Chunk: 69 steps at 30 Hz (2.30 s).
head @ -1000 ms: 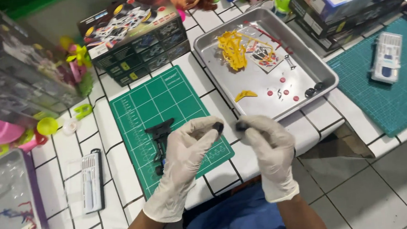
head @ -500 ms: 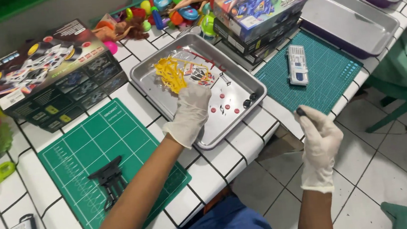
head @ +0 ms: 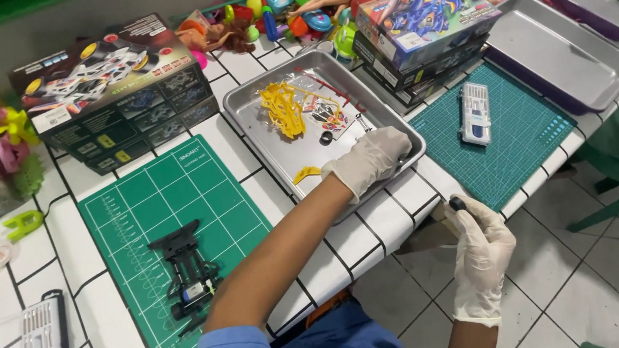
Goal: The person assembles a black plastic model chassis on a green cutting mat. They insert small black components into the frame, pick up parts from a metal tray, and fit them into the structure. The person repeatedly adjusts the position of the model and adds small pieces to the assembly.
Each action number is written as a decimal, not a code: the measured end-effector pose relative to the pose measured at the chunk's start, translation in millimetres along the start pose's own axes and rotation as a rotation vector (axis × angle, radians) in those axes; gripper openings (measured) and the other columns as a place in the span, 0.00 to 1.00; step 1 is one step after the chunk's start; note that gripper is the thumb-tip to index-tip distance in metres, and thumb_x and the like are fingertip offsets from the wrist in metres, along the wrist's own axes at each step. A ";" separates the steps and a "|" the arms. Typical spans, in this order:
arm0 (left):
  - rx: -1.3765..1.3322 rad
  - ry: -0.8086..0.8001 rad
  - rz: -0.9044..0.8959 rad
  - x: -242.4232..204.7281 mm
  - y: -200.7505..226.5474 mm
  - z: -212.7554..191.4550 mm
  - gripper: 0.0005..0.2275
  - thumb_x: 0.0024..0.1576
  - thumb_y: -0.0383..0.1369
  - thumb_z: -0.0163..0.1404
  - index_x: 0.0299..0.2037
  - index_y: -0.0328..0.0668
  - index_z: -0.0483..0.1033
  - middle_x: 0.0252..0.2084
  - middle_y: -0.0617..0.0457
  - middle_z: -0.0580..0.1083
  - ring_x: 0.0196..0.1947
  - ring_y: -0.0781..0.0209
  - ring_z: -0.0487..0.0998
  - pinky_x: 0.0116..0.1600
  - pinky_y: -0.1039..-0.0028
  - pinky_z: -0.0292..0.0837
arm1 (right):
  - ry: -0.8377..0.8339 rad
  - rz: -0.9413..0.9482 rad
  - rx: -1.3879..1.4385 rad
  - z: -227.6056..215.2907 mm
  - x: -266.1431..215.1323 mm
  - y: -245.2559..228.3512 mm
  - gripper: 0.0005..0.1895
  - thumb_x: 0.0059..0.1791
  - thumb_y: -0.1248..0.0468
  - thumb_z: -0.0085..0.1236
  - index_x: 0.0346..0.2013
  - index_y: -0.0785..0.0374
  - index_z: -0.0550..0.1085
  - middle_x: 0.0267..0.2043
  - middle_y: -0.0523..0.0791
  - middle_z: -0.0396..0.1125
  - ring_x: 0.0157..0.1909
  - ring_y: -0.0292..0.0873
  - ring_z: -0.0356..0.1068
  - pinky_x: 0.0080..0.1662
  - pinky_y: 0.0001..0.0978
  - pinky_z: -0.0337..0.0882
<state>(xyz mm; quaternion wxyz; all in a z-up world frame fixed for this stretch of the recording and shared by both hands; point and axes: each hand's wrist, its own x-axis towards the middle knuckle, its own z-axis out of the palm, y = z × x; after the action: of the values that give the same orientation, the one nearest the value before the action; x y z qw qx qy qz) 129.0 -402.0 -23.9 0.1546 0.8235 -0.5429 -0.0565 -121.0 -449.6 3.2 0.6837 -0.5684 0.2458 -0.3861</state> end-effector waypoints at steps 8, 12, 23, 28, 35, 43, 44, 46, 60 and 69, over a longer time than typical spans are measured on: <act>-0.813 0.442 -0.119 -160.7 17.8 -94.4 0.11 0.52 0.27 0.55 0.45 0.43 0.82 0.48 0.52 0.82 0.49 0.59 0.83 0.57 0.73 0.77 | -0.316 -0.100 0.017 46.4 -40.5 -6.4 0.08 0.49 0.73 0.59 0.43 0.67 0.76 0.52 0.56 0.71 0.52 0.48 0.75 0.56 0.32 0.79; -1.048 0.466 -0.650 -296.1 81.5 -174.2 0.11 0.53 0.31 0.56 0.45 0.44 0.83 0.40 0.56 0.82 0.28 0.74 0.70 0.34 0.83 0.69 | -0.495 -0.165 0.032 104.1 -96.0 -15.0 0.09 0.45 0.75 0.63 0.39 0.66 0.75 0.45 0.55 0.72 0.52 0.51 0.76 0.51 0.33 0.81; -1.280 1.082 -0.861 -434.9 124.4 -115.0 0.15 0.46 0.29 0.65 0.42 0.32 0.85 0.41 0.40 0.84 0.43 0.55 0.87 0.49 0.72 0.85 | -0.999 -0.146 0.127 169.5 -196.2 -4.1 0.19 0.40 0.71 0.71 0.45 0.62 0.79 0.43 0.51 0.73 0.45 0.44 0.74 0.38 0.24 0.79; -1.128 1.078 -0.880 -423.1 120.3 -97.3 0.11 0.47 0.28 0.64 0.41 0.37 0.86 0.43 0.44 0.85 0.47 0.55 0.87 0.50 0.73 0.86 | -1.011 -0.145 0.102 162.6 -180.9 -0.6 0.18 0.40 0.72 0.71 0.43 0.63 0.79 0.42 0.53 0.74 0.45 0.47 0.76 0.39 0.27 0.82; -1.109 1.042 -0.796 -406.4 115.2 -93.1 0.11 0.47 0.27 0.65 0.40 0.36 0.84 0.43 0.44 0.84 0.44 0.57 0.88 0.50 0.73 0.86 | -0.960 -0.060 0.174 159.6 -170.9 -4.9 0.13 0.44 0.74 0.65 0.43 0.65 0.77 0.44 0.55 0.75 0.48 0.52 0.77 0.50 0.40 0.83; -0.749 1.140 -0.665 -401.3 114.2 -91.1 0.11 0.50 0.24 0.63 0.43 0.39 0.82 0.42 0.48 0.81 0.44 0.58 0.83 0.50 0.74 0.84 | -0.901 0.011 0.283 157.6 -186.3 11.6 0.15 0.46 0.79 0.61 0.45 0.63 0.77 0.50 0.54 0.74 0.55 0.53 0.76 0.58 0.41 0.80; -0.878 1.154 -0.701 -402.1 111.9 -88.6 0.11 0.49 0.25 0.65 0.41 0.39 0.82 0.41 0.48 0.80 0.37 0.62 0.82 0.46 0.75 0.82 | -0.871 -0.032 0.219 157.2 -188.0 12.6 0.15 0.44 0.76 0.64 0.45 0.65 0.77 0.48 0.55 0.74 0.52 0.51 0.76 0.52 0.37 0.82; -1.004 1.168 -0.734 -404.2 105.5 -83.2 0.10 0.47 0.27 0.66 0.39 0.38 0.82 0.41 0.48 0.80 0.29 0.67 0.80 0.42 0.77 0.80 | -0.843 -0.078 0.159 155.9 -185.4 19.0 0.17 0.42 0.73 0.66 0.46 0.67 0.77 0.46 0.56 0.74 0.49 0.50 0.77 0.47 0.33 0.84; -1.286 1.186 -0.943 -398.3 111.6 -77.4 0.18 0.37 0.24 0.69 0.40 0.27 0.84 0.40 0.37 0.85 0.40 0.50 0.89 0.45 0.70 0.89 | -0.835 -0.767 -0.106 154.6 -161.4 24.1 0.19 0.39 0.67 0.77 0.41 0.59 0.77 0.40 0.48 0.75 0.41 0.44 0.79 0.45 0.33 0.84; -1.250 0.900 -0.904 -406.1 115.0 -87.2 0.14 0.42 0.26 0.68 0.40 0.40 0.87 0.46 0.45 0.83 0.49 0.58 0.84 0.51 0.74 0.85 | -0.968 -0.645 0.030 150.4 -148.7 34.3 0.19 0.39 0.68 0.75 0.42 0.60 0.78 0.38 0.47 0.76 0.40 0.47 0.78 0.42 0.33 0.84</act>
<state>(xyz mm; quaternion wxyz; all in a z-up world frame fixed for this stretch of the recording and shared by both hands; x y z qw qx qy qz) -113.2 -56.6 64.5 0.7368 0.6682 0.0760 -0.0690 -82.3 -239.3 -10.3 0.5741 -0.7165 -0.2859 -0.2745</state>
